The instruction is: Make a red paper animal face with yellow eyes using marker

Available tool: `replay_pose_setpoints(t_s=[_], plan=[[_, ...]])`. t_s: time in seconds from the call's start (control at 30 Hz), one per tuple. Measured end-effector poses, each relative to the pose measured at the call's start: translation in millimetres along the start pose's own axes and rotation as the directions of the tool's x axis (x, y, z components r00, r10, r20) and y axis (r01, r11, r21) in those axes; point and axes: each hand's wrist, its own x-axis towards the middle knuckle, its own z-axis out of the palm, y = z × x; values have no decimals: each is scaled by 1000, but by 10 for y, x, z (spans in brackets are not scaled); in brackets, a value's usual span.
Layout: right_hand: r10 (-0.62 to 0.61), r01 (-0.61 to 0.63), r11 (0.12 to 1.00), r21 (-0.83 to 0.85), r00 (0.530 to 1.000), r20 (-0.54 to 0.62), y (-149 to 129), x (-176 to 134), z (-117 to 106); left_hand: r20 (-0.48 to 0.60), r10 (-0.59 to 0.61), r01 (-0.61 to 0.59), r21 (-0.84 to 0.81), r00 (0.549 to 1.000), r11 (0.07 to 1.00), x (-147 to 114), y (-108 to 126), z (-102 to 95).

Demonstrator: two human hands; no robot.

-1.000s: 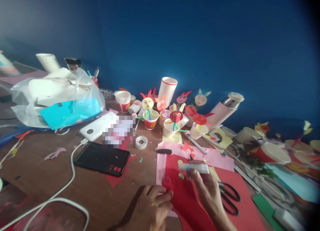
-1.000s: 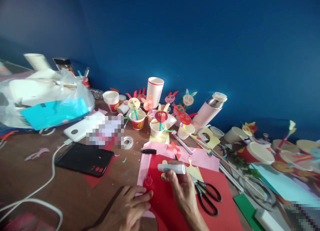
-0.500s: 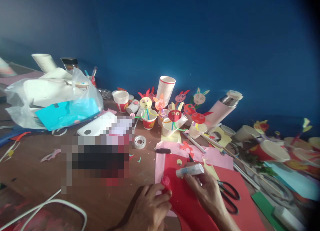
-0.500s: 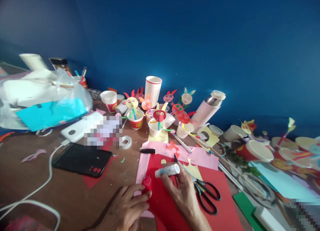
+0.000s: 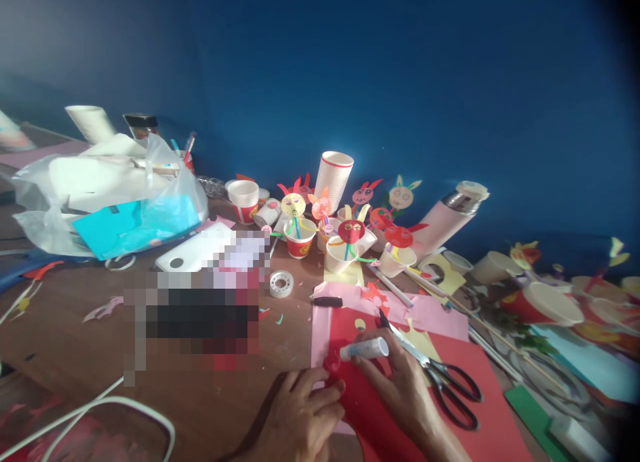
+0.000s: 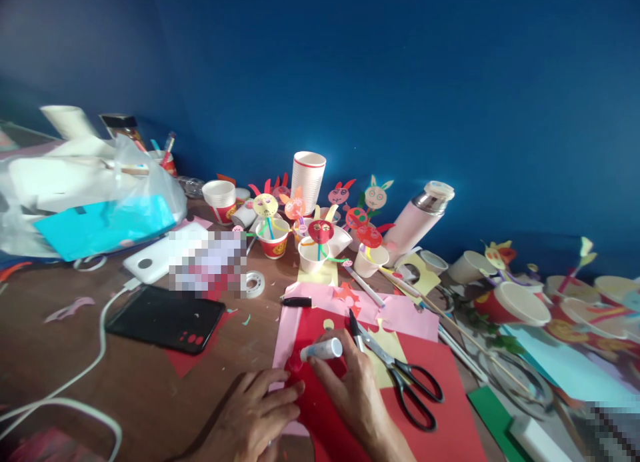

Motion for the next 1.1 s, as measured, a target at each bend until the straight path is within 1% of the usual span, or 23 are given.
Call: replay_pose_setpoints(t_s=[0.07, 0.17, 0.2, 0.23, 0.27, 0.33, 0.4, 0.47, 0.53, 0.63, 0.7, 0.73, 0.8, 0.87, 0.93, 1.0, 1.1], plan=[[5, -5, 1000, 6, 1000, 11, -15, -5, 20, 12, -2, 1, 13, 1000, 1000, -11, -8, 17], [-15, 12, 999, 31, 997, 78, -10, -17, 46, 34, -12, 11, 29, 999, 1000, -27, -19, 41], [-20, 16, 999, 40, 996, 84, 1, -20, 46, 36, -16, 15, 30, 999, 999, -29, -20, 44], [-17, 14, 999, 47, 998, 66, 15, -22, 40, 33, -18, 17, 29, 999, 999, -29, -20, 44], [-3, 2, 999, 51, 1000, 24, 32, -20, 26, 29, -14, 13, 28, 999, 1000, -27, -20, 41], [55, -47, 995, 84, 994, -98, 67, -6, -20, 5, -4, 4, 23, 1000, 1000, -22, -20, 35], [136, -106, 982, 155, 971, -198, 92, 19, -82, -13, 3, -3, 21, 1000, 1000, -22, -22, 32], [205, -148, 963, 224, 944, -257, 101, 44, -150, -9, 2, -1, 22, 1000, 1000, -28, -25, 32], [253, -176, 947, 269, 925, -284, 102, 54, -210, 23, -2, 2, 15, 1000, 1000, -38, -24, 27], [279, -192, 931, 310, 923, -266, 101, 19, -259, 64, -9, 8, 15, 998, 1000, -43, -9, 2], [256, -181, 940, 291, 935, -245, 101, -35, -251, 67, -14, 11, 32, 998, 999, -36, 9, -25], [228, -170, 953, 250, 946, -229, 100, -65, -235, 70, -14, 11, 39, 997, 999, -31, 18, -38], [142, -125, 986, 111, 976, -165, 96, -117, -189, 71, -19, 16, 38, 997, 999, -19, 32, -56], [40, -43, 998, -40, 997, -70, 93, -140, -142, 69, -21, 19, 30, 997, 999, -11, 38, -57], [-55, 57, 990, -127, 998, 20, 95, -134, -108, 79, -23, 20, 32, 997, 999, -10, 34, -44], [-126, 138, 978, -158, 989, 83, 104, -115, -90, 105, -22, 18, 37, 994, 999, -14, 24, -27], [-199, 215, 954, -207, 975, 95, 129, -100, -70, 113, -22, 20, 23, 993, 1000, -23, 10, -6]])
